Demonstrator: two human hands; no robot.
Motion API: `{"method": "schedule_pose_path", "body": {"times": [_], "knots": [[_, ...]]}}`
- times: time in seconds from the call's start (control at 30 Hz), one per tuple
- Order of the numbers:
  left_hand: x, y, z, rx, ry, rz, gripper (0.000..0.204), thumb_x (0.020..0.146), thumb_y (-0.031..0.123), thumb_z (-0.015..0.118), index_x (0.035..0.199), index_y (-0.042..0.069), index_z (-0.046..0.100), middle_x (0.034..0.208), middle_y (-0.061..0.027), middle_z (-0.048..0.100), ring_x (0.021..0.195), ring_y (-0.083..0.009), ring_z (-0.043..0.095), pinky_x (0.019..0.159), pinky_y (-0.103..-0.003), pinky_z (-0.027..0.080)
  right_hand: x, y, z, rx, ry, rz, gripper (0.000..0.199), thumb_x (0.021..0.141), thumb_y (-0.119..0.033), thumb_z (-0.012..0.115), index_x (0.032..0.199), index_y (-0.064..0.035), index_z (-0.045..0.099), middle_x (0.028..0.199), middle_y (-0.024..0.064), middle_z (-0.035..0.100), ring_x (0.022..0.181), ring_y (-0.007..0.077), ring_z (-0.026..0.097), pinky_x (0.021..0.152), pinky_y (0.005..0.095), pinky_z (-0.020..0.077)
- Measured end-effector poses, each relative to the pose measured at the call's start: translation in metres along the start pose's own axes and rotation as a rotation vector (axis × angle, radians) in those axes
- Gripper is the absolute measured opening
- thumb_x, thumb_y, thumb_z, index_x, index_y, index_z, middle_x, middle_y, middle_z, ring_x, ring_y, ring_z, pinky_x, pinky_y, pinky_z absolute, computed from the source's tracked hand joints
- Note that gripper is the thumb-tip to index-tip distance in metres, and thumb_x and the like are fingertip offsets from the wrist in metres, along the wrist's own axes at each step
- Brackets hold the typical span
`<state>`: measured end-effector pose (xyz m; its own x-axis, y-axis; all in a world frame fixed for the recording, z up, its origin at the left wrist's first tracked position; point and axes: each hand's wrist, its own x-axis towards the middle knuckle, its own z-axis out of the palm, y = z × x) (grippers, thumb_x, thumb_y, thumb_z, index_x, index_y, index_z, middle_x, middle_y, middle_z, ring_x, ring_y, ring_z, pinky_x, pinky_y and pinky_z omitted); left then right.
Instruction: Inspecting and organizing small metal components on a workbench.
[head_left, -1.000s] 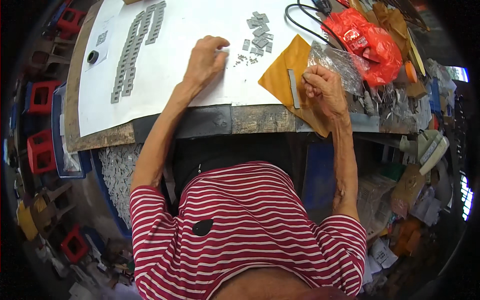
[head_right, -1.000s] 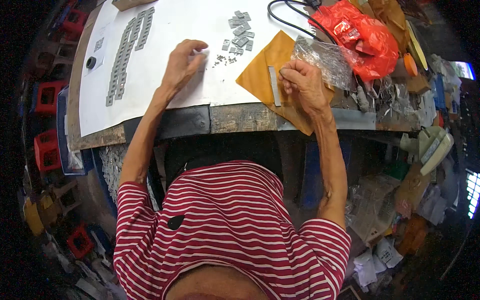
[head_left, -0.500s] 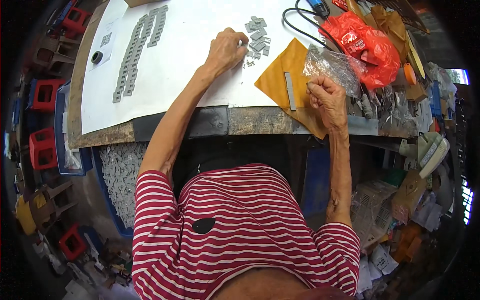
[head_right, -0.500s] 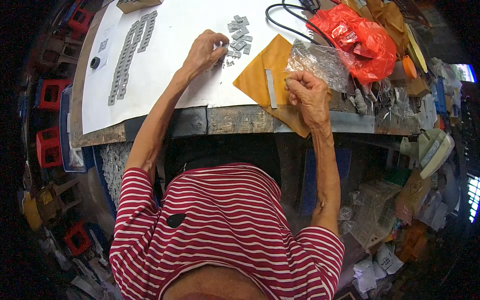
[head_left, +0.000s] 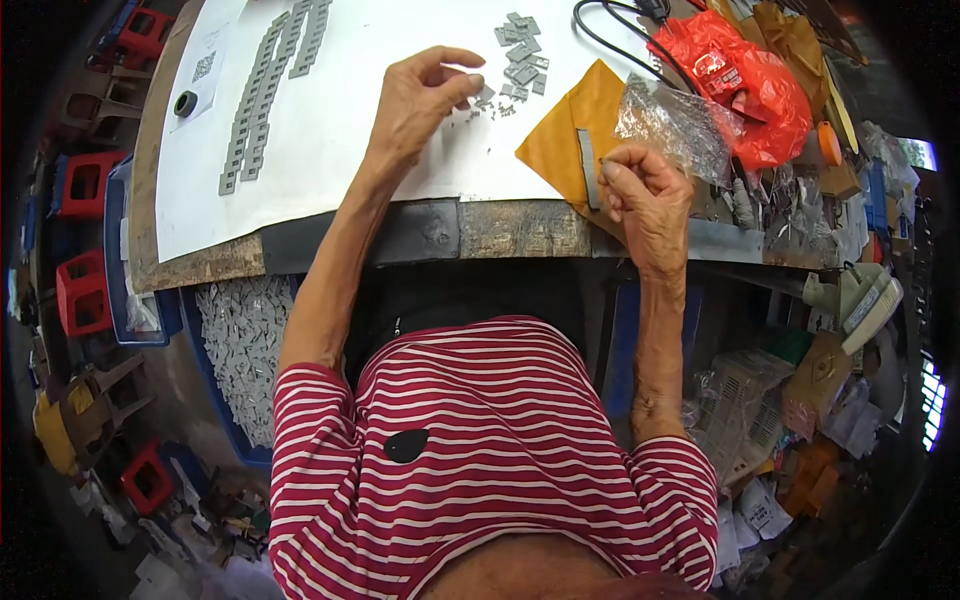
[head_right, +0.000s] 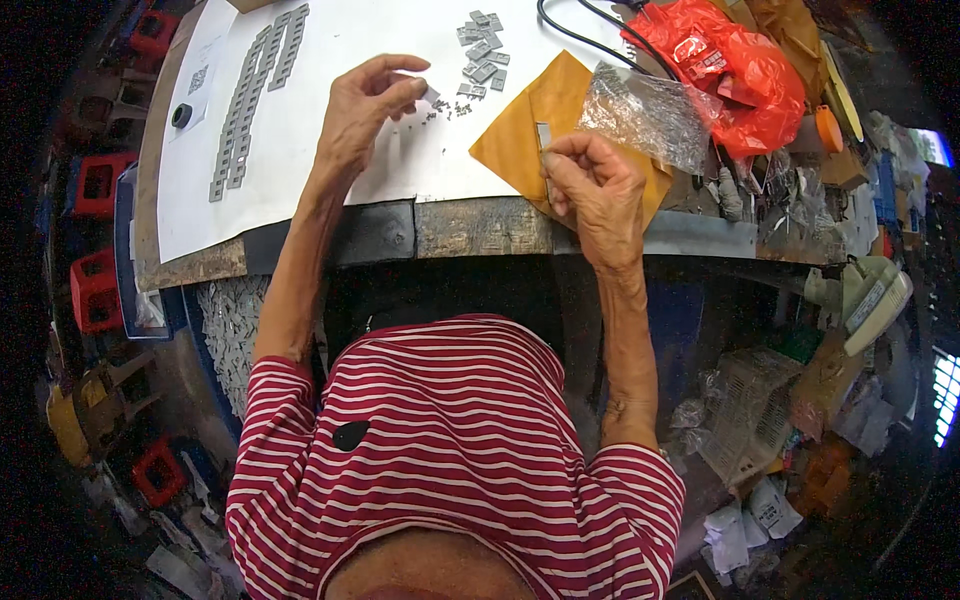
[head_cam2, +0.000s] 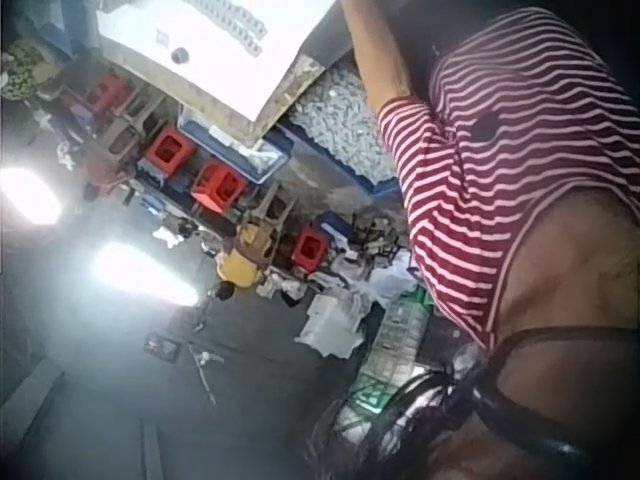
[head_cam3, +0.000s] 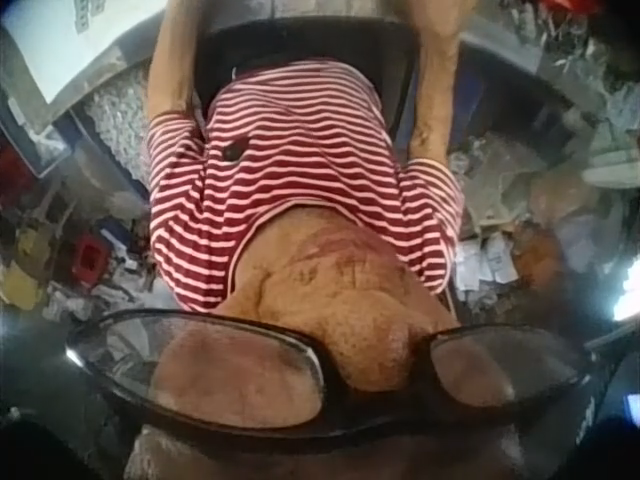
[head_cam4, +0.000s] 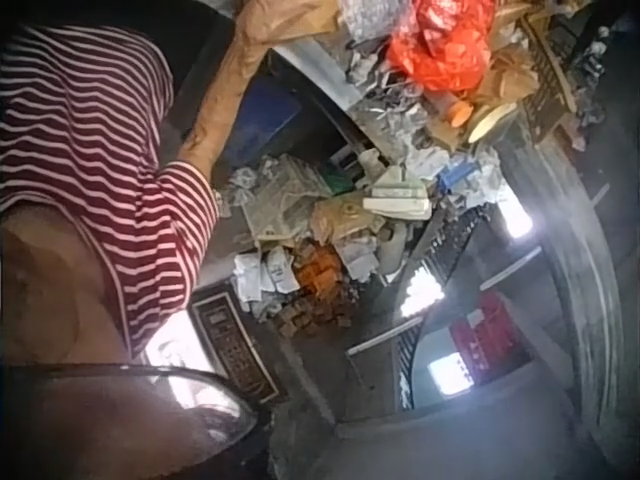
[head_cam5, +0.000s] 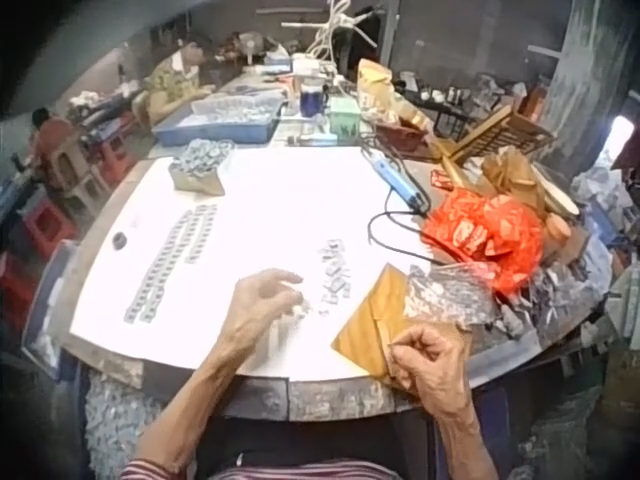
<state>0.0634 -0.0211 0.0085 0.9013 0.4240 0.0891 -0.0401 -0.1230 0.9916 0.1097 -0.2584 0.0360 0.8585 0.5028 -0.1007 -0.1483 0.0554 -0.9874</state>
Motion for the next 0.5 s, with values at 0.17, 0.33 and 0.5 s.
{"method": "schedule_pose_path", "body": {"times": [0.17,0.33,0.5], "knots": [[-0.038,0.005,0.005,-0.224,-0.082,-0.125,0.022,0.075,0.018,0.067,0.09,0.002,0.064,0.066,-0.0039,0.061,0.054,-0.0067,0.05,0.051,-0.018,0.04,-0.009,-0.001,0.037,0.02,-0.085,0.001,0.011,0.08,-0.004,0.058,0.089,0.0024,0.058,0.068,0.0022,0.056,0.051,0.004,0.047,0.045,0.0161,0.0371],[-0.063,0.012,0.008,-0.374,-0.124,-0.216,0.02,0.08,0.015,0.063,0.09,-0.002,0.061,0.065,-0.0057,0.061,0.051,-0.0057,0.053,0.044,-0.014,0.038,-0.005,0.01,0.054,0.029,-0.171,-0.044,0.009,0.079,-0.002,0.059,0.087,0.0026,0.059,0.065,0.0008,0.056,0.05,0.0034,0.047,0.044,0.0157,0.0369],[-0.071,0.011,0.003,-0.419,-0.161,-0.23,0.021,0.082,0.016,0.06,0.094,-0.002,0.059,0.067,-0.0063,0.061,0.056,-0.0075,0.057,0.048,-0.015,0.041,-0.006,0.017,0.061,0.035,-0.164,0.012,0.009,0.079,-0.003,0.06,0.086,0.0026,0.059,0.063,0.0001,0.055,0.05,0.0032,0.047,0.045,0.0158,0.0372]]}}
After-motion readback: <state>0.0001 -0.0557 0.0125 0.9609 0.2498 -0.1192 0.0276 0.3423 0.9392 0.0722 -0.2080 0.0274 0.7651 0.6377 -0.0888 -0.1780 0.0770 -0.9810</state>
